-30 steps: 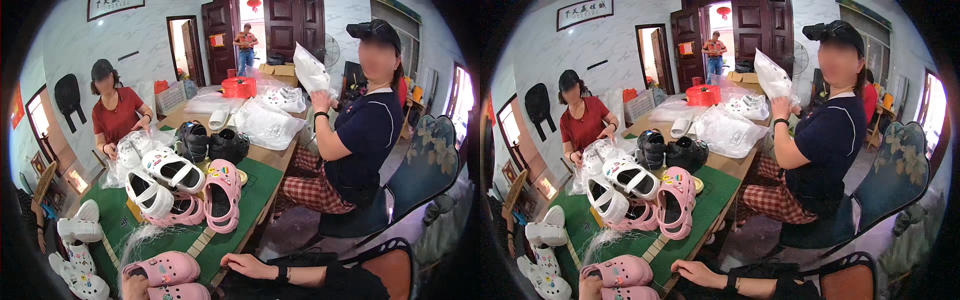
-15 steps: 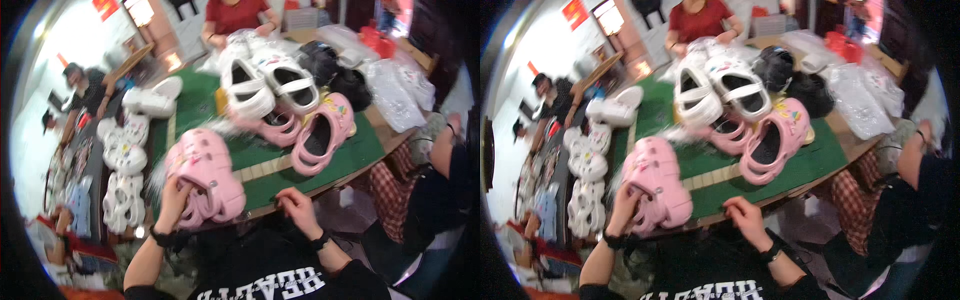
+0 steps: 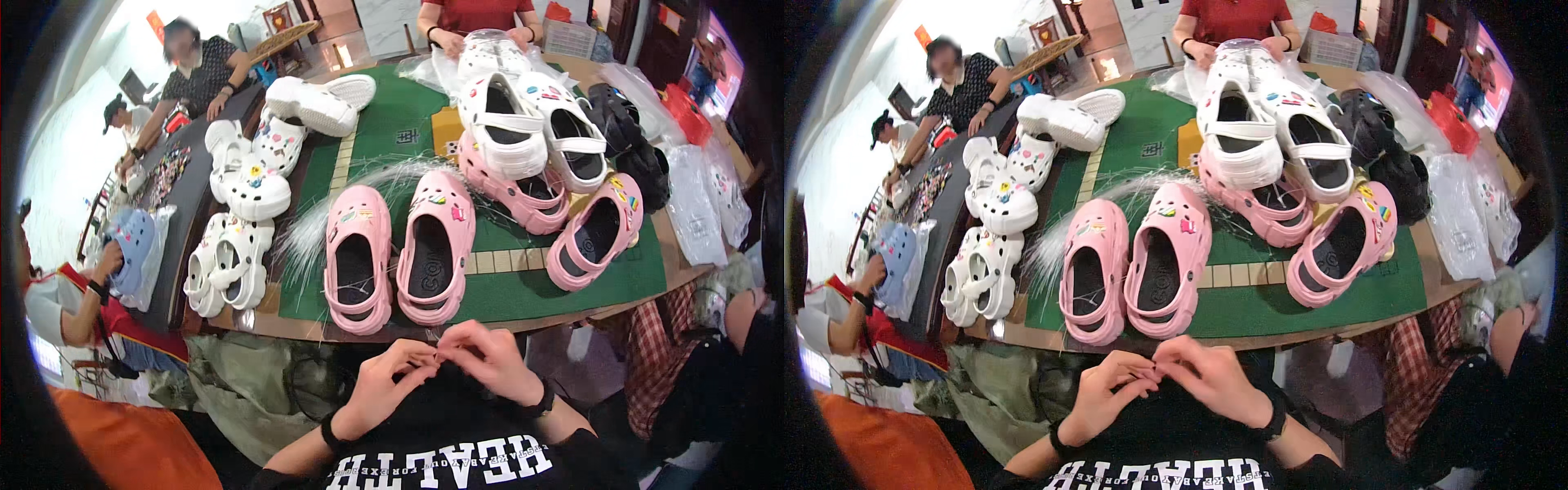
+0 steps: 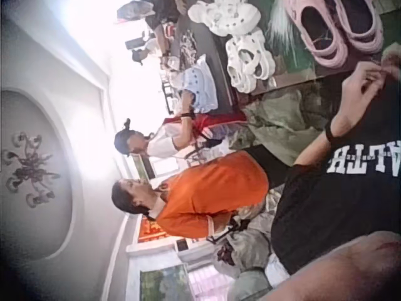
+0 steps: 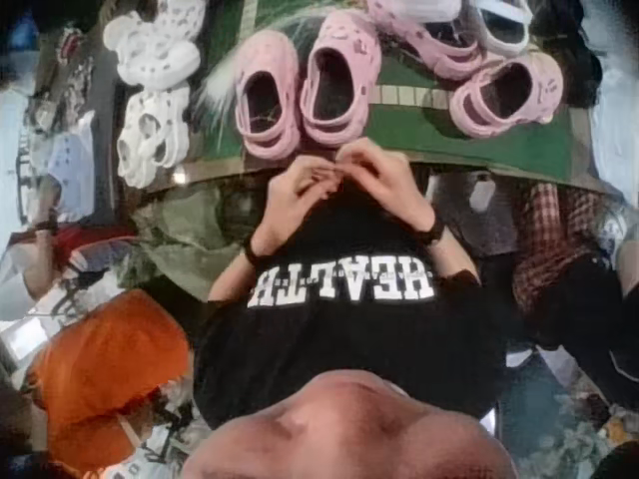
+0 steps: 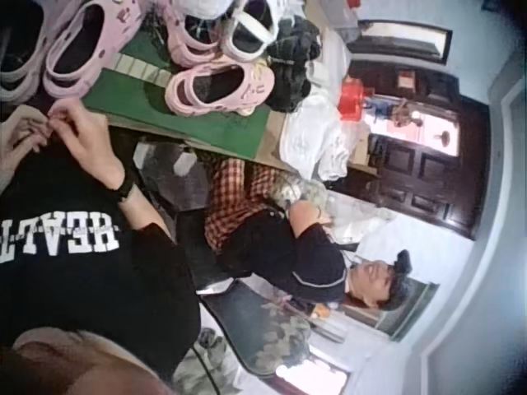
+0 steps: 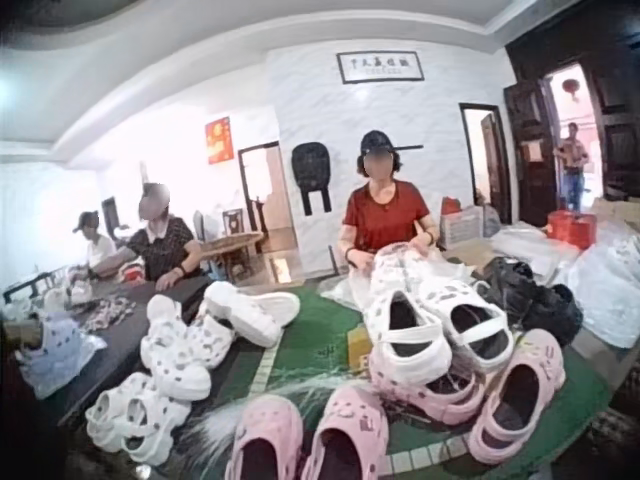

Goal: Attaching decorative charms to clogs and inspecting them.

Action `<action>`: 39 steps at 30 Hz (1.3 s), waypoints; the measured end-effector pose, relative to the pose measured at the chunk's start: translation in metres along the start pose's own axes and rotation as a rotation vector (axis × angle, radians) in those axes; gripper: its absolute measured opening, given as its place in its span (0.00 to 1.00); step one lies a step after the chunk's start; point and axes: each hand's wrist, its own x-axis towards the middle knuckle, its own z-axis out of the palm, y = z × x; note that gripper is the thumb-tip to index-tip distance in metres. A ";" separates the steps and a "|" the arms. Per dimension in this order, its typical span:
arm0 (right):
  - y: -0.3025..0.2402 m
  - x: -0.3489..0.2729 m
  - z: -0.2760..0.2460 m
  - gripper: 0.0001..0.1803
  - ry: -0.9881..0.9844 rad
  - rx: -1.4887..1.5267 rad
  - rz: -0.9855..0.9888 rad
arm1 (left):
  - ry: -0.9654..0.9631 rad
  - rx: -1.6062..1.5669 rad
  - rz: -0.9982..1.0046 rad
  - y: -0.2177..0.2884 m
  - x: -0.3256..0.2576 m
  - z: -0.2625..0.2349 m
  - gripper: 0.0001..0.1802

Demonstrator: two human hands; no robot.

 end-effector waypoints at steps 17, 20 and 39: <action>-0.019 0.060 0.000 0.03 0.083 -0.560 -0.077 | 0.133 -0.220 -0.039 -0.032 0.011 -0.032 0.12; -0.012 0.068 0.001 0.04 0.005 -0.666 -0.018 | 0.071 -0.347 -0.099 -0.043 0.014 -0.027 0.15; -0.015 0.099 -0.012 0.05 -0.161 -0.823 -0.116 | -0.045 -0.380 -0.122 -0.045 0.024 -0.032 0.24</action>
